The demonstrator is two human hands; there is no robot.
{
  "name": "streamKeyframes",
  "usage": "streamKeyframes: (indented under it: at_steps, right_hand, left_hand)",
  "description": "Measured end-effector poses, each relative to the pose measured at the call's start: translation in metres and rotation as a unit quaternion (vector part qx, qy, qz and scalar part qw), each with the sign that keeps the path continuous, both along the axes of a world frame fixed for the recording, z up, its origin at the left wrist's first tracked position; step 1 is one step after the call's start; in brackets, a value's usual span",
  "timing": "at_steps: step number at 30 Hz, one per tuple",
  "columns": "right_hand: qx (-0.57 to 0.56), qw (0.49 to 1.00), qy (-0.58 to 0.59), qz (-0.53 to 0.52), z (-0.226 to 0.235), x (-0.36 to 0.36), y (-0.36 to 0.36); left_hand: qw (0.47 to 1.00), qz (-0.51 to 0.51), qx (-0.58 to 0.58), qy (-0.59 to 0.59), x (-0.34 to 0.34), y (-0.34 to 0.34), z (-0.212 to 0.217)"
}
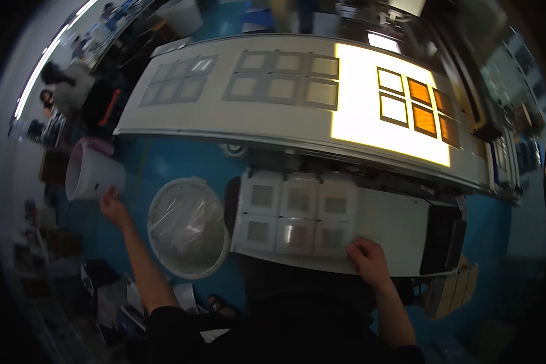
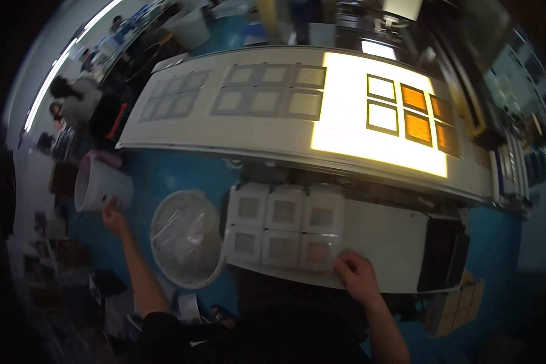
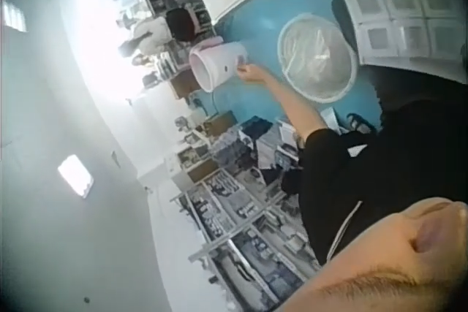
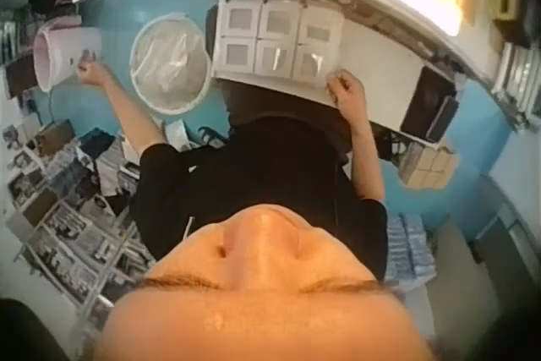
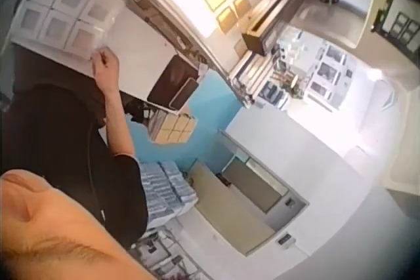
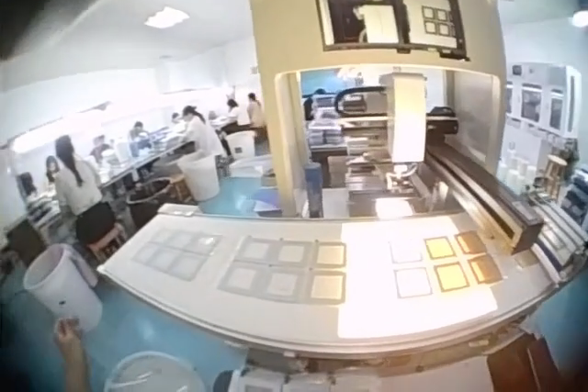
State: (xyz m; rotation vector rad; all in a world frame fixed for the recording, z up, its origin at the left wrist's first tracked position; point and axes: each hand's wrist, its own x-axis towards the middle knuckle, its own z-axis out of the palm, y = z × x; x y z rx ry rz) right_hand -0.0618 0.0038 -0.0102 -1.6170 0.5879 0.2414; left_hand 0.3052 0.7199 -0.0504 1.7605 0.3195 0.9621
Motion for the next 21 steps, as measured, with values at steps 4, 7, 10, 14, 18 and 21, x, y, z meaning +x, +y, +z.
streamKeyframes:
  at_steps: [4, 7, 10, 14, 18, 21]
  right_hand:
    - [0.028, 0.999, 0.023, -0.04, 0.008, -0.008, -0.004]
    - [0.02, 0.999, -0.001, -0.033, 0.009, -0.001, 0.002]
    - [0.067, 0.997, -0.011, -0.028, 0.003, 0.006, 0.006]
    - [0.087, 0.996, -0.013, -0.033, 0.005, 0.003, -0.001]
    - [0.086, 0.996, -0.021, -0.029, 0.005, 0.001, -0.004]
    - [0.091, 0.994, -0.033, -0.04, 0.0, -0.002, -0.006]
  left_hand:
    - [0.952, -0.043, 0.249, 0.17, -0.032, -0.116, 0.023]
    - [0.897, -0.138, 0.288, 0.307, -0.059, -0.072, -0.071]
    - [0.77, -0.253, 0.251, 0.529, -0.102, -0.035, -0.204]
    - [0.638, -0.326, 0.43, 0.549, -0.134, -0.05, -0.299]
    - [0.67, -0.295, 0.365, 0.576, -0.112, -0.086, -0.265]
    - [0.618, -0.275, 0.332, 0.658, -0.098, -0.16, -0.165]
